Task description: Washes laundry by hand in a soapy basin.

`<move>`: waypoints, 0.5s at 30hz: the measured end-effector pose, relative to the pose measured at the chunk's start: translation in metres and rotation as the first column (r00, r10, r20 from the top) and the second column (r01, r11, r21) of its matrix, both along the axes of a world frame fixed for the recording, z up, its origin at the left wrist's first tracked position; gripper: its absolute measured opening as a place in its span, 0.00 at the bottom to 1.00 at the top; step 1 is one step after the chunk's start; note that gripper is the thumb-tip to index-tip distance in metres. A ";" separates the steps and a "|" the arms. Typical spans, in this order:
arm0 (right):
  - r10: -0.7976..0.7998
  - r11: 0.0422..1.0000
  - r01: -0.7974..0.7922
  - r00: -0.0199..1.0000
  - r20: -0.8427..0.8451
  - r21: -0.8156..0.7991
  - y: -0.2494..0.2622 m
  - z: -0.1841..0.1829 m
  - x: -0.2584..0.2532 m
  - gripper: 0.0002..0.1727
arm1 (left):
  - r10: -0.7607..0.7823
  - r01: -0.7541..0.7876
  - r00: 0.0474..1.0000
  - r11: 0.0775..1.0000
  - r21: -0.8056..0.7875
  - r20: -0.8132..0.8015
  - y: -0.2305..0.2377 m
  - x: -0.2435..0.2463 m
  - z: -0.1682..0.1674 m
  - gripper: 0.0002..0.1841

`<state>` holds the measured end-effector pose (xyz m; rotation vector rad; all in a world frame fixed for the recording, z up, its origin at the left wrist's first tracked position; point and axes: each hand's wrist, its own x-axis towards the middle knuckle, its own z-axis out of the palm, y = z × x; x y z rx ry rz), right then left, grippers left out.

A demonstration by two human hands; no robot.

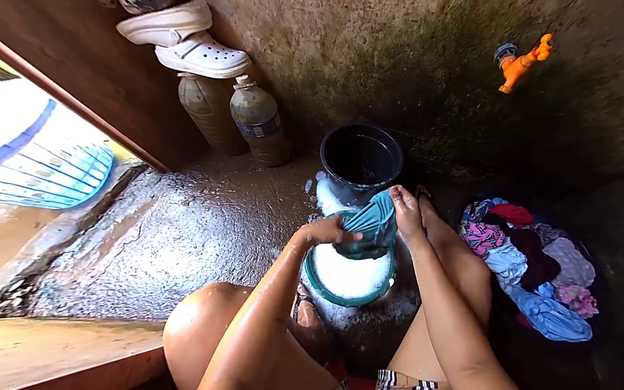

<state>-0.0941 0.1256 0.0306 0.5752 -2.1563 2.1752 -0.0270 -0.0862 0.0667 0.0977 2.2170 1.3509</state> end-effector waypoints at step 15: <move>-0.380 0.923 0.328 0.866 -0.327 -0.202 -0.101 -0.014 0.064 0.20 | 0.602 -0.364 0.799 0.467 0.806 0.012 0.050 -0.005 -0.084 0.17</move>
